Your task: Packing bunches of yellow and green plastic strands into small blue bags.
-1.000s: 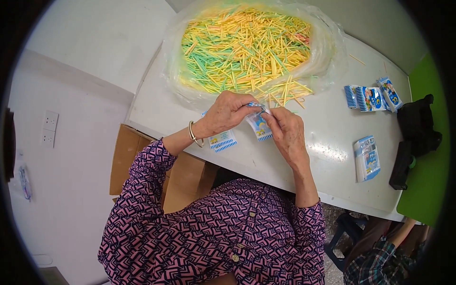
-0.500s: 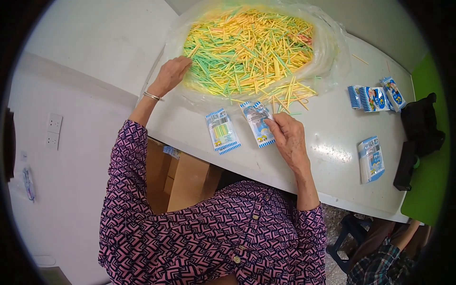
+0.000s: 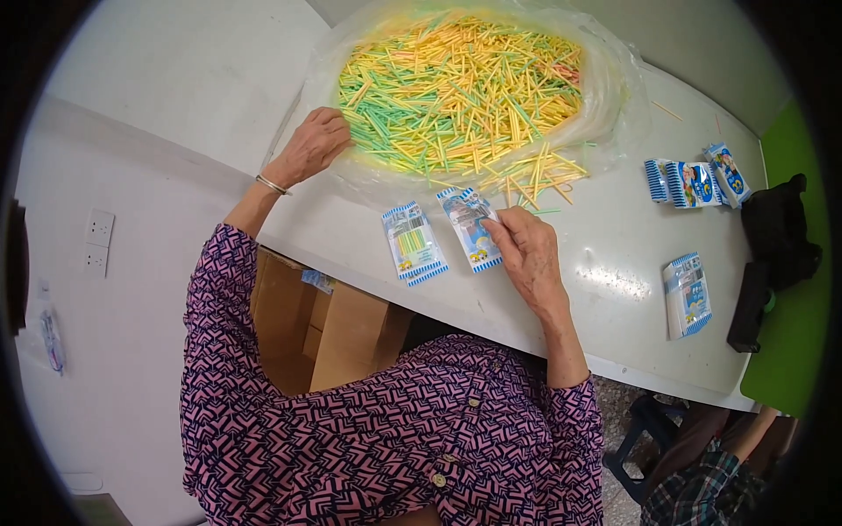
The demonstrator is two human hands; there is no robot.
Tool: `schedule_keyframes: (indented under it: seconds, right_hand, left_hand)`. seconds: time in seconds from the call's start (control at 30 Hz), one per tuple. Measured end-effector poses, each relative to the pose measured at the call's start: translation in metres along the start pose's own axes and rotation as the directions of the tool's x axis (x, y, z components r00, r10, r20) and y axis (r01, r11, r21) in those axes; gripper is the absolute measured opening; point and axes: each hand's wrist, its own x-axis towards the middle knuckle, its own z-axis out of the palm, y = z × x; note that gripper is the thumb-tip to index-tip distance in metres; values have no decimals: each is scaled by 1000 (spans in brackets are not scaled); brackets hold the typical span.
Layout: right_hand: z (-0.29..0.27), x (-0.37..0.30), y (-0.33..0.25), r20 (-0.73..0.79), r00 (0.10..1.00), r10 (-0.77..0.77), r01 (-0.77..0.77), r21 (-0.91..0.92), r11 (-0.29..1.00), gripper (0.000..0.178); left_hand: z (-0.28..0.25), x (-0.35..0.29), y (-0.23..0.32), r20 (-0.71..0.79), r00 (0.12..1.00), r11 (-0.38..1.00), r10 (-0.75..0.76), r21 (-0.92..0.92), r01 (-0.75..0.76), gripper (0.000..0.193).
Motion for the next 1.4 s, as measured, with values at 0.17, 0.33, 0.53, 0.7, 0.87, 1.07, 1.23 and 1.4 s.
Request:
schedule_keyframes:
  seconds: [0.17, 0.33, 0.53, 0.7, 0.87, 1.07, 1.23, 1.4]
  right_hand:
    - [3, -1, 2, -12, 999, -43, 43, 18, 999, 18]
    - [2, 0, 2, -1, 999, -35, 35, -10, 999, 17]
    - [5, 1, 3, 17, 999, -38, 38, -1, 999, 16]
    - [7, 1, 1, 17, 999, -41, 40, 14, 999, 16]
    - [7, 1, 3, 12, 1000, -8, 7, 38, 999, 18]
    - [4, 5, 9, 1, 997, 78, -77, 87, 993, 22]
    - [2, 10, 16, -12, 987, 158, -152, 201, 968, 23]
    - [2, 27, 9, -78, 970, 230, -161, 501, 850, 20]
  left_hand:
    - [2, -23, -4, 184, 967, 982, -176, -36, 186, 9]
    - [8, -7, -4, 286, 842, 884, -458, 43, 466, 18]
    - [8, 14, -10, 279, 929, 942, -244, 297, 158, 22]
    - [23, 14, -24, 172, 984, 938, -41, 345, -21, 12]
    - [29, 16, -22, 157, 986, 947, -63, 322, 9, 15]
    - [31, 16, -24, 149, 977, 954, -156, 278, 110, 16]
    - [25, 29, -21, 134, 928, 921, -347, 234, 311, 13]
    - [-3, 83, -26, 197, 722, 711, -663, -137, 690, 21]
